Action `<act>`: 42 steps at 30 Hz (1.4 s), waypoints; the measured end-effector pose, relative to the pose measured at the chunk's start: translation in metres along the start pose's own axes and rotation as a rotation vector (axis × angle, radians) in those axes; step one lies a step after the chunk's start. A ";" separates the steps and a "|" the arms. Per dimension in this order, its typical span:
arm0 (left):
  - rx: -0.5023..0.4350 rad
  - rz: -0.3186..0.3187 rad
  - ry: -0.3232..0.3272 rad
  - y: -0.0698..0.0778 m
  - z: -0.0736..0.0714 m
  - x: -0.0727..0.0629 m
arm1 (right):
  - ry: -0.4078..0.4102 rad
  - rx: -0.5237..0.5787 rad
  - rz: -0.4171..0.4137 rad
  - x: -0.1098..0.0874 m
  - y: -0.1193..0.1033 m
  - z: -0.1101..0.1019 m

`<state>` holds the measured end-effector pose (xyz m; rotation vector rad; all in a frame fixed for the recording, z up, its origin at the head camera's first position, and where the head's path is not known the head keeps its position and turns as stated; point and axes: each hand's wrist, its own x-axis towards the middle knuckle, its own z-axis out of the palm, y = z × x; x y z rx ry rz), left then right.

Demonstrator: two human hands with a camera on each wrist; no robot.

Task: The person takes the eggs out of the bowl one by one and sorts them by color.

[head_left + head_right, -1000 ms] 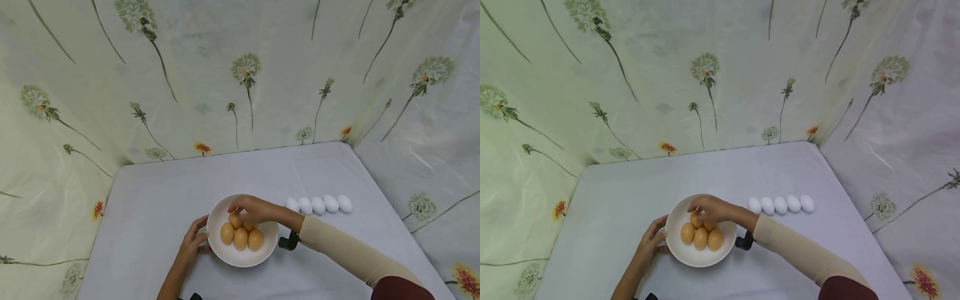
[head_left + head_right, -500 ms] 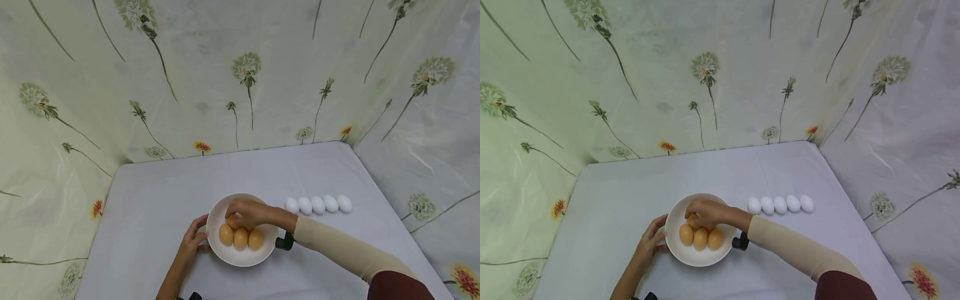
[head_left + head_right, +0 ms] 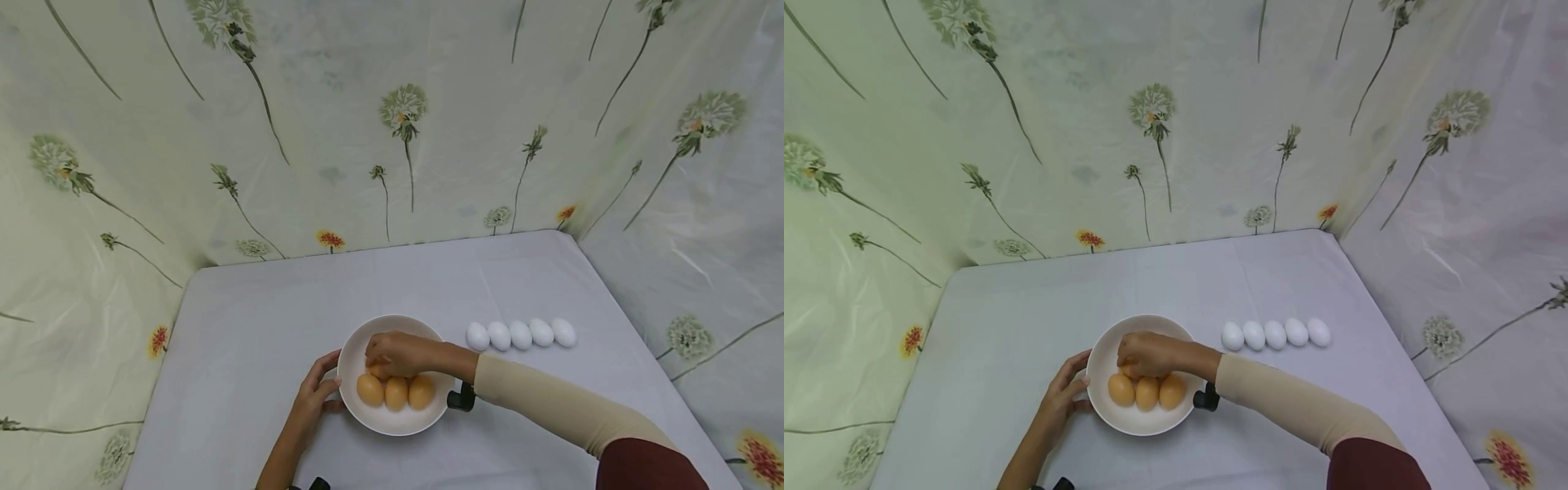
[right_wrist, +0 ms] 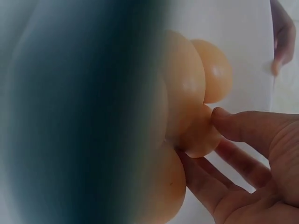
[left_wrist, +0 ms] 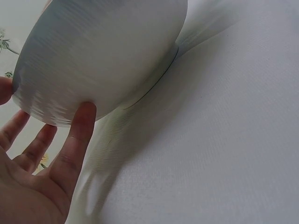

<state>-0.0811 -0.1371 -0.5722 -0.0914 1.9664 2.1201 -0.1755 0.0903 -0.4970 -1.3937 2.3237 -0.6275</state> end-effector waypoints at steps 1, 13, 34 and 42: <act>-0.003 0.002 -0.002 0.000 0.000 0.000 | -0.003 0.003 0.003 0.000 0.000 0.000; -0.003 0.008 -0.008 0.000 0.000 0.000 | -0.060 0.018 0.089 0.003 0.000 0.005; -0.025 0.007 -0.016 0.001 0.002 0.000 | -0.073 0.017 0.077 0.000 0.002 0.002; -0.009 0.012 -0.013 0.002 0.001 -0.001 | -0.032 0.077 0.075 -0.007 -0.001 -0.008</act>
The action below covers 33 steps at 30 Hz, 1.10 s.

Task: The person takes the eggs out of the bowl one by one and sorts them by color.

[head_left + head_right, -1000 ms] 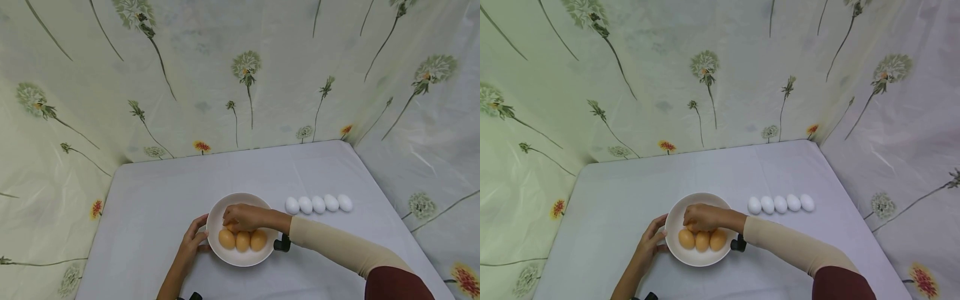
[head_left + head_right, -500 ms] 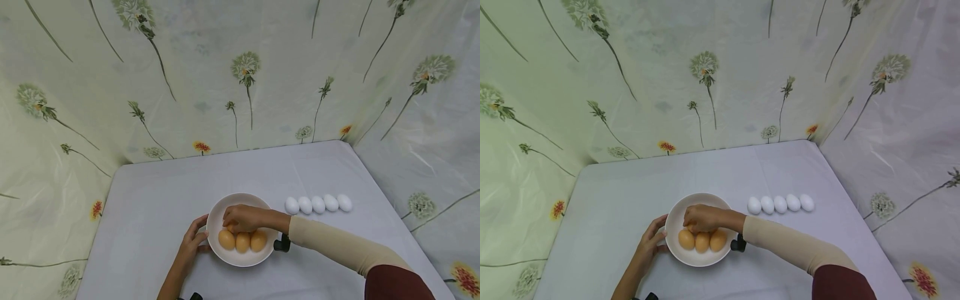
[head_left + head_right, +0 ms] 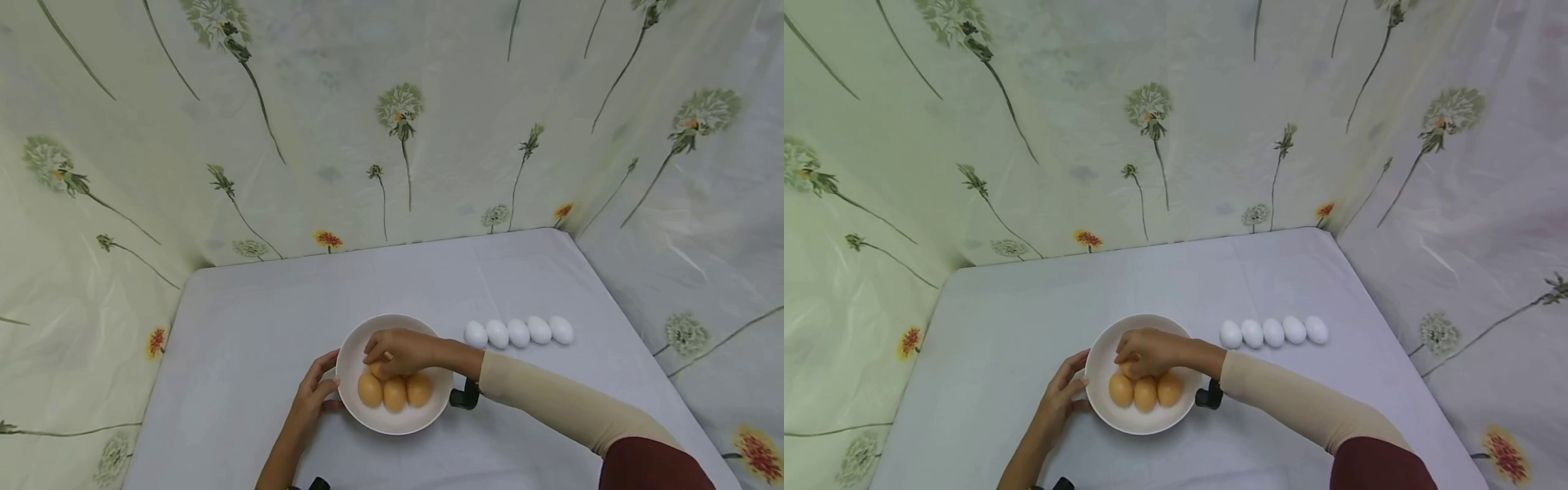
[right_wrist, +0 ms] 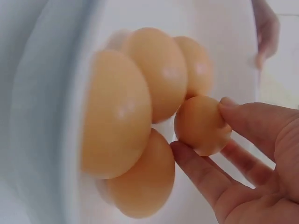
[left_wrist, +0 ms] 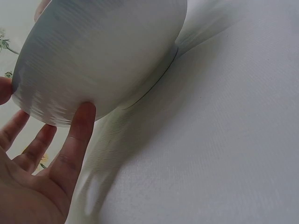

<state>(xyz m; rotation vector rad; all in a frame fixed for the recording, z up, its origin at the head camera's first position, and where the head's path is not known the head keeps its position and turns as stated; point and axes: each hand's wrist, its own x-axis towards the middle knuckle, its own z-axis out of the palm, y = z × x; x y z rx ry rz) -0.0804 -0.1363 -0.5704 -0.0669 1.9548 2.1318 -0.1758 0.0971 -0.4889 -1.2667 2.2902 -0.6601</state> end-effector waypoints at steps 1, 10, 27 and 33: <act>0.000 0.000 0.001 0.000 0.000 0.000 | 0.005 0.007 -0.001 -0.002 -0.001 -0.002; -0.009 -0.007 0.004 0.001 0.000 0.000 | 0.063 0.049 -0.012 -0.019 -0.002 -0.015; -0.013 -0.013 0.005 0.001 0.000 0.000 | 0.244 0.260 0.069 -0.085 -0.006 -0.052; -0.016 -0.011 0.004 0.000 0.000 0.000 | 0.313 0.308 0.145 -0.118 0.001 -0.055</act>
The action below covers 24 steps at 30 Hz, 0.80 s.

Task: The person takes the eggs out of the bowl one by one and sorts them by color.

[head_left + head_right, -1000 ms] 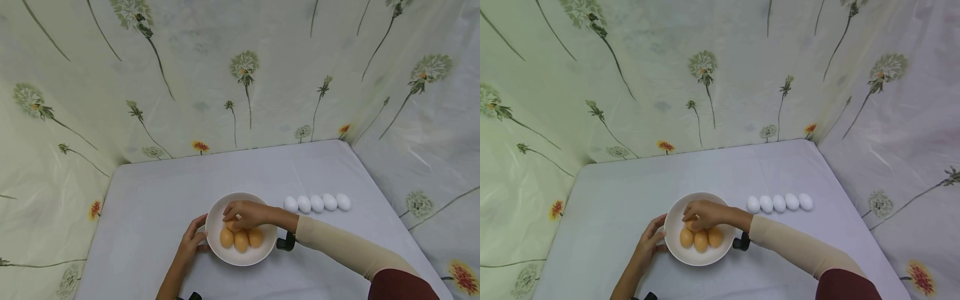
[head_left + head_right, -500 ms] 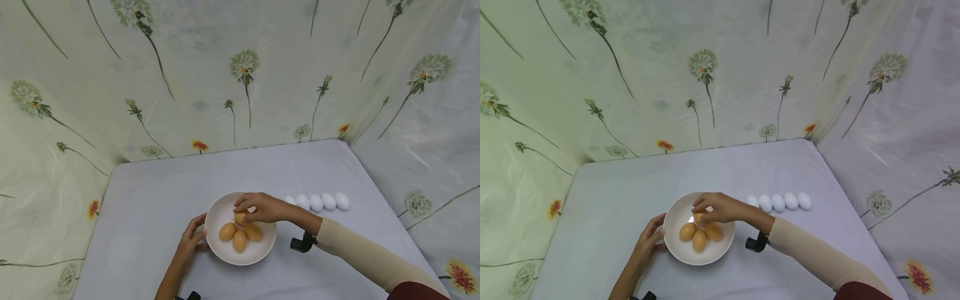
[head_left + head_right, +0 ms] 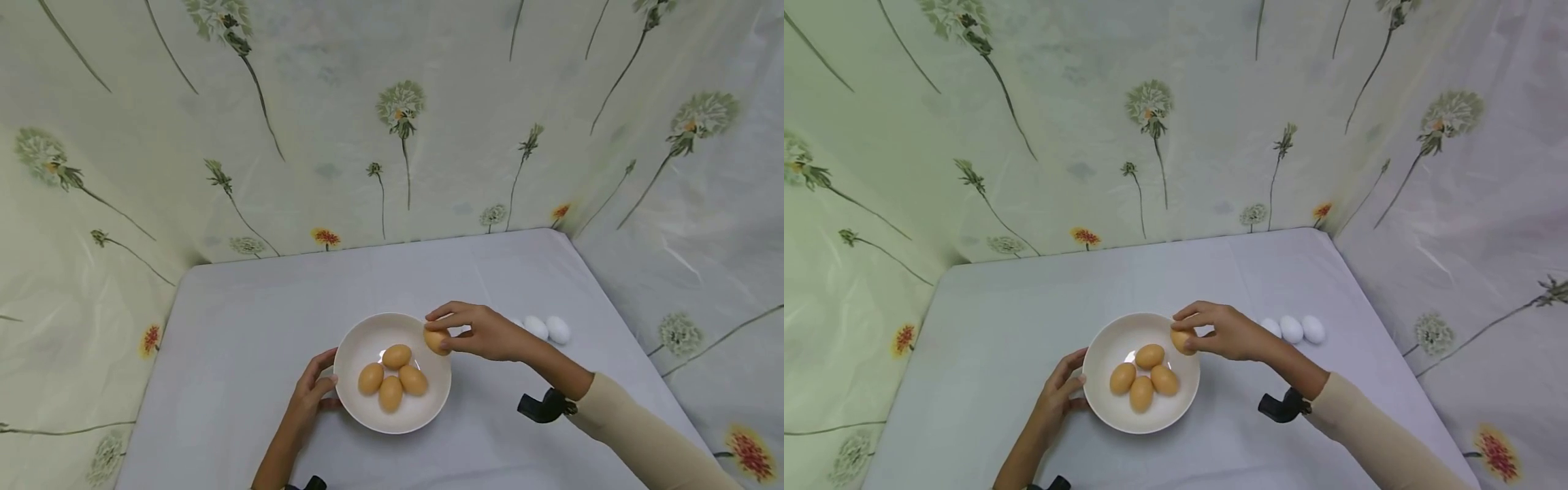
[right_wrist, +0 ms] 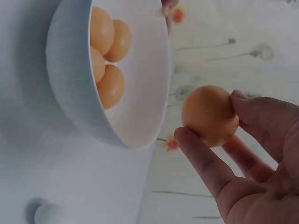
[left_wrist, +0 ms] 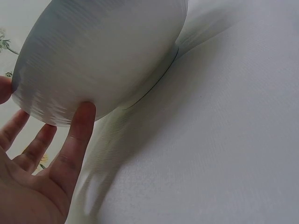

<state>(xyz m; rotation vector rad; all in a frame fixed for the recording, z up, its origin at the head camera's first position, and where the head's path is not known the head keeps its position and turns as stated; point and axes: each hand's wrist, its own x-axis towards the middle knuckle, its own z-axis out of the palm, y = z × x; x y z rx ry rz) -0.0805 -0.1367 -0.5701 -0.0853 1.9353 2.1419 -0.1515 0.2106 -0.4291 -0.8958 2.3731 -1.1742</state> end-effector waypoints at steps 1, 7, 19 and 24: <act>0.000 0.002 0.000 0.000 0.000 0.000 | 0.016 0.001 0.013 -0.006 0.002 -0.002; -0.003 0.007 -0.008 -0.001 -0.001 0.000 | 0.135 -0.027 0.097 -0.039 0.017 -0.009; 0.008 -0.005 -0.006 0.002 0.000 0.000 | 0.190 -0.051 0.179 -0.079 0.056 0.013; 0.011 -0.003 -0.004 0.002 0.001 -0.001 | 0.194 -0.117 0.170 -0.083 0.073 0.023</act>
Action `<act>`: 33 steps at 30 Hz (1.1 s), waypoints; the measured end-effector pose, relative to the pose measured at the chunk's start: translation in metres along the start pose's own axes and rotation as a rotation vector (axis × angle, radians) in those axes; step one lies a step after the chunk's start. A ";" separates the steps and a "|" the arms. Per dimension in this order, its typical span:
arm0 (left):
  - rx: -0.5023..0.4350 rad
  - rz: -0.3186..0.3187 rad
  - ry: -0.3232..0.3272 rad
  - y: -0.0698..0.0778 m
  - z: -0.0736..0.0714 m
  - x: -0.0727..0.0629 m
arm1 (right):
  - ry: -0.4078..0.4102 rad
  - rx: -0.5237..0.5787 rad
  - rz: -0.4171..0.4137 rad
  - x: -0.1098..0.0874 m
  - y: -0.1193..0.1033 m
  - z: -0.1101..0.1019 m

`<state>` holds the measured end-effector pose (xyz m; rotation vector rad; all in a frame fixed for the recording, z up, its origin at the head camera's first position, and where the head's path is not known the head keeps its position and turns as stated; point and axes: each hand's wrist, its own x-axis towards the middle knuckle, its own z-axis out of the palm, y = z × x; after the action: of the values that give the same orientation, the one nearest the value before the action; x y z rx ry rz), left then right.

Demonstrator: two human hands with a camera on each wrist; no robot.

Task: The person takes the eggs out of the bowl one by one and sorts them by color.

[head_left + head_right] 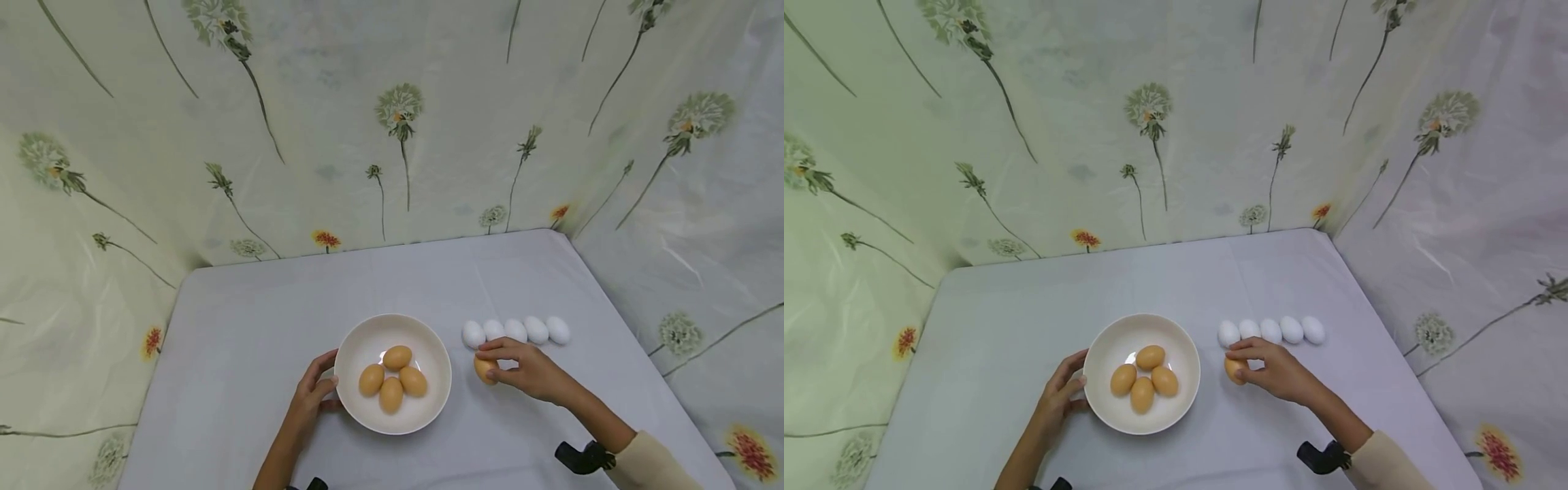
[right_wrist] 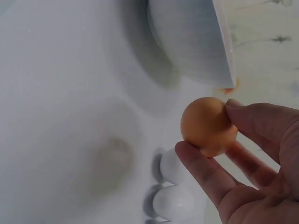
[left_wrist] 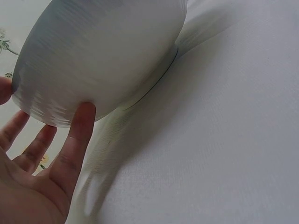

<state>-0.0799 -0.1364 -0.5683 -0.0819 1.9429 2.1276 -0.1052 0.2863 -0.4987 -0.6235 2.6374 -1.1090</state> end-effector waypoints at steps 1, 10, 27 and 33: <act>0.000 -0.001 -0.001 0.000 0.000 0.000 | 0.006 -0.008 -0.001 0.000 0.003 0.002; 0.011 -0.003 0.009 -0.002 0.002 0.000 | 0.024 -0.036 -0.034 -0.003 0.025 0.014; 0.020 -0.008 0.019 -0.003 0.000 0.000 | 0.011 -0.020 -0.095 0.003 0.034 0.023; 0.012 -0.008 0.015 -0.002 0.001 0.000 | 0.024 -0.051 -0.102 0.004 0.034 0.024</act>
<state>-0.0796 -0.1358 -0.5701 -0.1032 1.9597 2.1162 -0.1107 0.2905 -0.5398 -0.7671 2.6888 -1.0852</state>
